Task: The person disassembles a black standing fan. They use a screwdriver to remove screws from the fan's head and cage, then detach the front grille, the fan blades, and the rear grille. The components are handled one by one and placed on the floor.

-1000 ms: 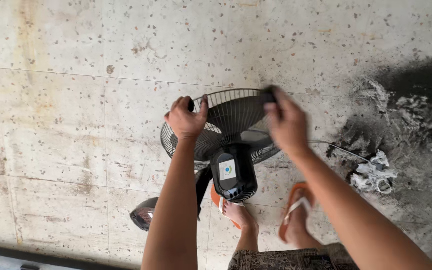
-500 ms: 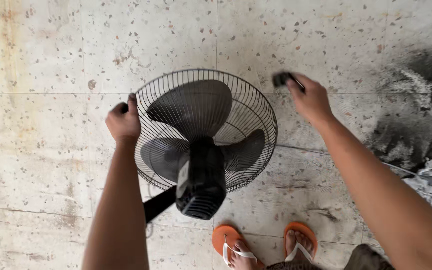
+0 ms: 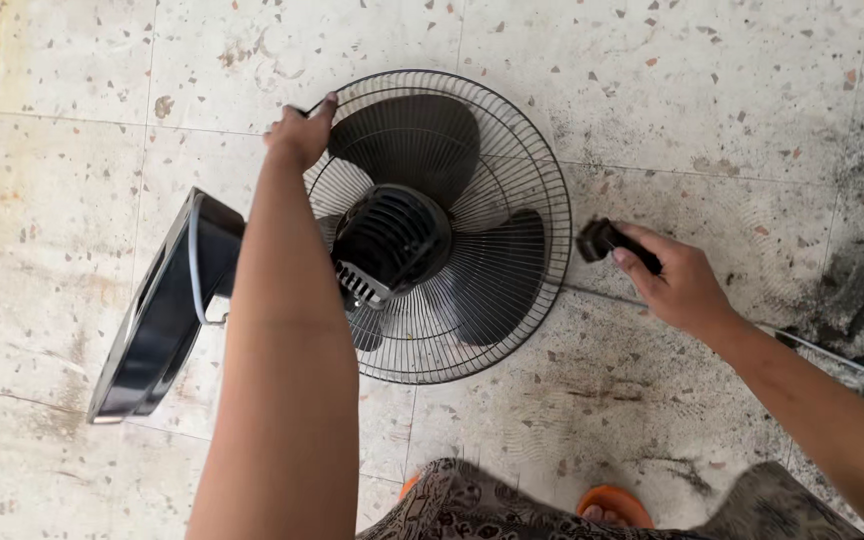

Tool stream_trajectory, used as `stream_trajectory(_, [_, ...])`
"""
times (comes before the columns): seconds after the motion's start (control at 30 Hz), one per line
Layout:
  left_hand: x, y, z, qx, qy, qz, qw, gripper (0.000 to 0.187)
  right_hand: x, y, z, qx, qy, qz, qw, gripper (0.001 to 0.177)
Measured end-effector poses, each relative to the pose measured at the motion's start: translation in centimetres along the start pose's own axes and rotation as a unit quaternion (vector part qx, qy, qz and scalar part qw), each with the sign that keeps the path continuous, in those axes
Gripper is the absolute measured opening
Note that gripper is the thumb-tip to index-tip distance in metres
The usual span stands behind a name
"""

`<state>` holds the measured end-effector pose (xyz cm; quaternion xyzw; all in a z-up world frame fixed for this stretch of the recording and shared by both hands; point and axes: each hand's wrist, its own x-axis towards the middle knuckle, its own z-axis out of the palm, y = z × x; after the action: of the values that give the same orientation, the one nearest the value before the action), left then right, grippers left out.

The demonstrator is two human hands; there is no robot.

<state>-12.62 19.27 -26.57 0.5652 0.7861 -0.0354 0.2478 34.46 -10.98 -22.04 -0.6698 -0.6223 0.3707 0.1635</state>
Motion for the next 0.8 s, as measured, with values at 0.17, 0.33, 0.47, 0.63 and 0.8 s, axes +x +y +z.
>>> stream_trajectory(0.17, [-4.0, 5.0, -2.3, -0.132, -0.018, 0.083, 0.988, 0.075, 3.4, -4.5, 0.3, -0.027, 0.059, -0.172, 0.983, 0.046])
stream_trajectory(0.33, [-20.7, 5.0, -5.0, -0.172, 0.184, 0.459, 0.852, 0.028, 4.6, -6.8, 4.5, -0.113, 0.117, -0.197, 0.967, 0.045])
stream_trajectory(0.47, [-33.4, -2.5, -2.4, -0.15, 0.149, 0.407, 0.889, 0.019, 0.6, -7.1, 7.1, -0.225, -0.008, -0.318, 0.921, 0.054])
stream_trajectory(0.63, [-34.2, -12.1, 9.4, -0.309, 0.017, -0.129, 0.942, 0.055, 3.4, -6.6, 4.8, -0.128, 0.15, -0.298, 0.934, 0.046])
stream_trajectory(0.8, [-32.8, -12.9, 15.8, -0.455, 0.022, -0.218, 0.863, 0.094, 2.1, -10.2, 8.1, -0.23, 0.006, -0.391, 0.891, 0.051])
